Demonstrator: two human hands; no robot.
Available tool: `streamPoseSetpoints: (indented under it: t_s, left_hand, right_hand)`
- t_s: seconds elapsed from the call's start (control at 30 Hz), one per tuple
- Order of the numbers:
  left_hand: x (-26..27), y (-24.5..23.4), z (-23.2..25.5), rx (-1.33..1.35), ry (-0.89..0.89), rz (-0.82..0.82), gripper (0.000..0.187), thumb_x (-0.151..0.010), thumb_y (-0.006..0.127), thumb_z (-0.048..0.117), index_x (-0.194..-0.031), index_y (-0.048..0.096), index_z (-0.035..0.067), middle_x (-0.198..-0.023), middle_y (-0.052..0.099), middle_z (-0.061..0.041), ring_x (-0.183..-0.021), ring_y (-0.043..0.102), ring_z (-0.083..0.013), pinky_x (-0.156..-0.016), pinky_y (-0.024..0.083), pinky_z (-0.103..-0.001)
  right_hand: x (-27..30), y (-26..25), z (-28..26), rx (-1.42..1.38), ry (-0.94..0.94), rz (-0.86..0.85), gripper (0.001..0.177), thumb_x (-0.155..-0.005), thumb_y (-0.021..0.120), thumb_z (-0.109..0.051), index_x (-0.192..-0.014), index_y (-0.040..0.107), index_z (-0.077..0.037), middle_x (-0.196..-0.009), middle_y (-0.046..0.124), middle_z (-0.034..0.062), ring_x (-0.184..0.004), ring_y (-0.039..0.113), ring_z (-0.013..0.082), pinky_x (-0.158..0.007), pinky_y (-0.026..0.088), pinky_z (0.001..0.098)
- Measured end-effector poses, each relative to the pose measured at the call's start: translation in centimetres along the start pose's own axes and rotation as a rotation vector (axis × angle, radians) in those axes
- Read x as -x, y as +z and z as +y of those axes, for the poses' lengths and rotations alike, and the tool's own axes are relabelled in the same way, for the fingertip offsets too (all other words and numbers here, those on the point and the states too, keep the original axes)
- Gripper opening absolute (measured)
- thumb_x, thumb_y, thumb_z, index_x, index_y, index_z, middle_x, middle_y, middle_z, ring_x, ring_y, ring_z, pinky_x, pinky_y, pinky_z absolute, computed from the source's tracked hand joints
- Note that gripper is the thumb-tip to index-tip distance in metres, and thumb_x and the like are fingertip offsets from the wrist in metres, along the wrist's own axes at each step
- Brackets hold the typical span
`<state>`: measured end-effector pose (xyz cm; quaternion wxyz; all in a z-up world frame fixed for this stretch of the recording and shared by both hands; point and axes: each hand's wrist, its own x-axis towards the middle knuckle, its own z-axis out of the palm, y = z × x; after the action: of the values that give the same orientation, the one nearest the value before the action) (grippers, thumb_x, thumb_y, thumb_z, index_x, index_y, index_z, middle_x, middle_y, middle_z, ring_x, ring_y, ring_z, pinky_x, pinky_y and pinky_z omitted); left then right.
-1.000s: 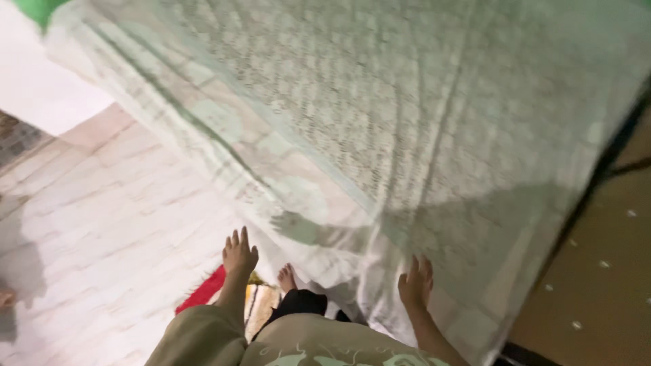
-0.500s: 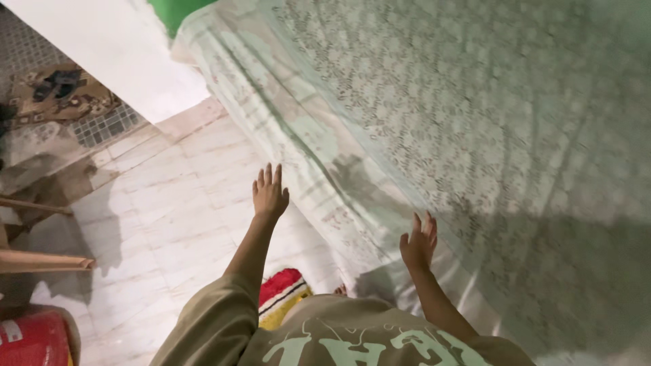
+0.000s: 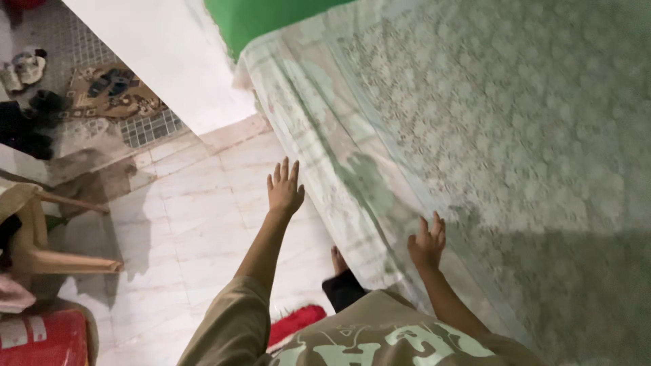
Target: The person spreads and smooths a patterned sheet over a mattress, tucking the edges into the bed frame and smoothing out wrinkles by hand.
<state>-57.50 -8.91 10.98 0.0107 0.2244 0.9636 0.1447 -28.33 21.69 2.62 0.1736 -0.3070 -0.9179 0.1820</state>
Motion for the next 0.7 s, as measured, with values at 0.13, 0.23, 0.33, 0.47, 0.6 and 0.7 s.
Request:
streamPoseSetpoints:
  t_s: [0.13, 0.23, 0.33, 0.47, 0.6, 0.7]
  left_hand:
    - [-8.7, -3.1, -5.0, -0.095, -0.017, -0.031, 0.081, -0.092, 0.067, 0.033, -0.161, 0.025, 0.023, -0.171, 0.014, -0.008, -0.156, 0.014, -0.0332, -0.122, 0.017, -0.060]
    - [-14.3, -5.5, -8.2, -0.144, -0.012, -0.002, 0.082, -0.092, 0.067, 0.033, -0.161, 0.025, 0.022, -0.171, 0.016, -0.008, -0.156, 0.016, -0.0332, -0.122, 0.017, -0.061]
    - [-19.3, -7.6, -9.7, -0.124, 0.024, 0.073, 0.081, -0.092, 0.067, 0.031, -0.162, 0.027, 0.022, -0.170, 0.020, -0.009, -0.155, 0.019, -0.0335, -0.122, 0.018, -0.061]
    - [-25.1, -8.3, -11.0, -0.066, 0.049, 0.099, 0.080, -0.092, 0.067, 0.031, -0.161, 0.029, 0.021, -0.169, 0.022, -0.011, -0.154, 0.022, -0.0351, -0.122, 0.019, -0.061]
    - [-30.7, -7.2, -14.0, -0.048, 0.081, 0.054, 0.080, -0.092, 0.067, 0.032, -0.160, 0.028, 0.021, -0.169, 0.021, -0.012, -0.153, 0.023, -0.0352, -0.121, 0.019, -0.060]
    - [-35.2, -7.7, -16.9, -0.090, 0.109, 0.015, 0.079, -0.093, 0.066, 0.031, -0.162, 0.028, 0.021, -0.171, 0.022, -0.009, -0.156, 0.022, -0.0321, -0.122, 0.019, -0.061]
  right_hand:
    - [-7.6, 3.3, -5.8, 0.007, 0.015, -0.035, 0.061, -0.085, 0.067, -0.016, -0.143, 0.052, -0.009, -0.167, 0.018, 0.0172, -0.152, 0.017, 0.0433, -0.115, 0.024, 0.0608]
    - [-13.9, 5.6, -9.8, -0.041, -0.098, 0.061, 0.061, -0.084, 0.068, -0.014, -0.143, 0.054, -0.009, -0.165, 0.023, 0.0193, -0.150, 0.022, 0.0457, -0.116, 0.027, 0.0591]
    - [-18.9, 6.8, -13.2, -0.072, -0.154, 0.089, 0.062, -0.082, 0.068, -0.011, -0.143, 0.054, -0.008, -0.164, 0.028, 0.0199, -0.150, 0.026, 0.0456, -0.118, 0.028, 0.0580]
    - [-24.4, 8.0, -17.2, -0.065, -0.230, 0.141, 0.060, -0.084, 0.070, -0.011, -0.142, 0.054, -0.006, -0.163, 0.028, 0.0220, -0.149, 0.025, 0.0466, -0.119, 0.027, 0.0603]
    - [-28.0, 10.1, -20.5, -0.031, -0.127, 0.109, 0.062, -0.086, 0.069, -0.012, -0.146, 0.052, -0.009, -0.165, 0.024, 0.0202, -0.154, 0.020, 0.0433, -0.118, 0.027, 0.0609]
    - [-29.1, 11.7, -23.3, 0.026, 0.010, 0.021, 0.064, -0.089, 0.070, -0.016, -0.149, 0.047, -0.009, -0.166, 0.017, 0.0200, -0.153, 0.015, 0.0429, -0.116, 0.027, 0.0624]
